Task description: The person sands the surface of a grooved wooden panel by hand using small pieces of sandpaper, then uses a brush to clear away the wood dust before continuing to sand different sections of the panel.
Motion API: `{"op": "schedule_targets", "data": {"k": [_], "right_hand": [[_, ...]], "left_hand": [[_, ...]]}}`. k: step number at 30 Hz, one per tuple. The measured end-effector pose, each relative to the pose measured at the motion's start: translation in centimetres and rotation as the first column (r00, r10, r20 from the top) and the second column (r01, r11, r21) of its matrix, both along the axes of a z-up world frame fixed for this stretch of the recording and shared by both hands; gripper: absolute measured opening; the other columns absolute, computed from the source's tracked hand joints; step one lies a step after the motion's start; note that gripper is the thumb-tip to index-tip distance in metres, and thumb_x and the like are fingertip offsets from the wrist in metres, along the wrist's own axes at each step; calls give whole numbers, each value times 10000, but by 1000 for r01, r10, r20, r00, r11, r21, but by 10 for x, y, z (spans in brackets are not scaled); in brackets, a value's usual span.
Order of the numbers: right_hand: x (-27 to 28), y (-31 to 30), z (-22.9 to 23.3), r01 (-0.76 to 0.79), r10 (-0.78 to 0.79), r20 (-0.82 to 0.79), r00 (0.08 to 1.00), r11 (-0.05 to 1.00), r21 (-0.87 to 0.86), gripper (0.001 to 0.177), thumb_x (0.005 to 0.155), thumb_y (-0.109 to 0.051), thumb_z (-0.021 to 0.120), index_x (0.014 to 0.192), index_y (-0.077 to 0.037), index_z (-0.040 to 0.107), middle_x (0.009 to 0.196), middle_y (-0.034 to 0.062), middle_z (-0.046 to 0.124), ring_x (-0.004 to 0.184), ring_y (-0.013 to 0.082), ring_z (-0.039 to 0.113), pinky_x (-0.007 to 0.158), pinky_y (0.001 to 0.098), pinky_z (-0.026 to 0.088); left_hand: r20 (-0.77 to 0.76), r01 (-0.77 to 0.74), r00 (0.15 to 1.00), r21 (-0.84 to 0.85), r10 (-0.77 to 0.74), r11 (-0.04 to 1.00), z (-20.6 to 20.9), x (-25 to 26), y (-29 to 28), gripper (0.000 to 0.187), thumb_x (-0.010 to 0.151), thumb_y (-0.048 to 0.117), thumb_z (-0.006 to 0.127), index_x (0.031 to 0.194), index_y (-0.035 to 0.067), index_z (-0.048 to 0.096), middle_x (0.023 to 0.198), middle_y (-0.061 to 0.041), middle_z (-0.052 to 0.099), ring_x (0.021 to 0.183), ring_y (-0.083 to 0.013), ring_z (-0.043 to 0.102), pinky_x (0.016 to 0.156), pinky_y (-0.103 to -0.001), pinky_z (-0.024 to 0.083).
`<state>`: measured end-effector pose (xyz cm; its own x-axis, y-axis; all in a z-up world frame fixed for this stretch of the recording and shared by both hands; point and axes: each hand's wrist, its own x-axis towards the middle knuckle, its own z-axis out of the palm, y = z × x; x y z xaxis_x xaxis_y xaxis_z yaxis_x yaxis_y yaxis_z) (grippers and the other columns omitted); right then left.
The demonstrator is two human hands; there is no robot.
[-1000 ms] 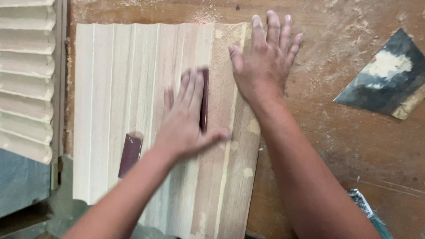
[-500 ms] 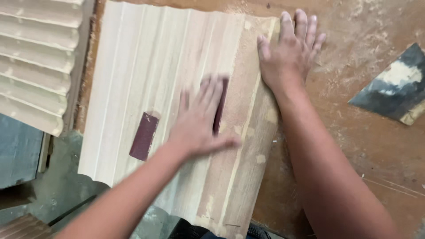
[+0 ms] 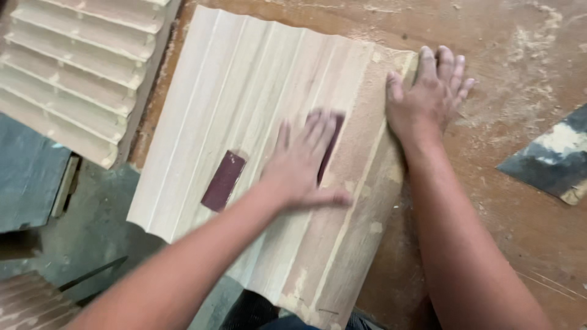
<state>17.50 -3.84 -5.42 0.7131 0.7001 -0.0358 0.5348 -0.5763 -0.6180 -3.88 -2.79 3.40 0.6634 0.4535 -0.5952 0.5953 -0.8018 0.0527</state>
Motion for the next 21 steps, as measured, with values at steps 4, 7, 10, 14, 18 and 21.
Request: {"op": "schedule_targets", "data": {"k": [4,7,10,14,18,21], "right_hand": [[9,4,-17,-21,5,135,991,993,113,580,946,-371,675,1434,-83,549,1549,176,403,1464,443,216,1148,633,37],[0,0,-19,-36,34,99,995,999,23,578,963,-383,620,1453,-95,513,1572,190,379,1472,442,215,1159,619,57],[6,1,-24,-38,30,157,987,998,52,601,982,-401,635,1481,-97,497,1571,197,381,1460,445,243,1149,648,89],[2,0,-13,-36,31,115,993,999,39,617,969,-418,618,1489,-111,490,1586,183,375,1473,427,236,1162,623,79],[5,2,-4,-5,7,55,998,1000,-21,631,995,-423,632,1523,-132,446,1626,192,303,1500,425,177,1182,602,28],[6,2,-22,-17,12,125,992,999,33,653,958,-438,618,1496,-85,503,1587,179,382,1482,403,228,1166,622,79]], "left_hand": [[261,71,913,653,-312,754,-57,-39,-24,1603,703,1261,191,1645,-9,-77,1690,-113,-26,1582,-264,-82,1242,-585,-93],[-73,-87,994,-62,82,994,-5,24,18,1246,799,912,269,1564,80,-256,1680,-56,-314,1534,-227,-275,1234,-569,-132],[94,-41,995,90,33,995,-23,63,60,1389,648,1011,164,1604,44,-118,1717,-111,-142,1566,-268,-154,1220,-597,-100],[31,-13,999,82,10,997,-5,21,21,1409,655,1003,258,1590,40,-174,1697,-118,-216,1560,-264,-192,1220,-596,-98],[355,59,882,570,-310,820,-76,-74,-45,1519,656,1147,192,1590,4,-171,1658,-130,-157,1543,-277,-184,1226,-546,-144],[-153,-2,988,6,3,1000,7,2,-8,1330,740,973,263,1562,79,-278,1678,-59,-331,1535,-231,-282,1232,-571,-131]]}}
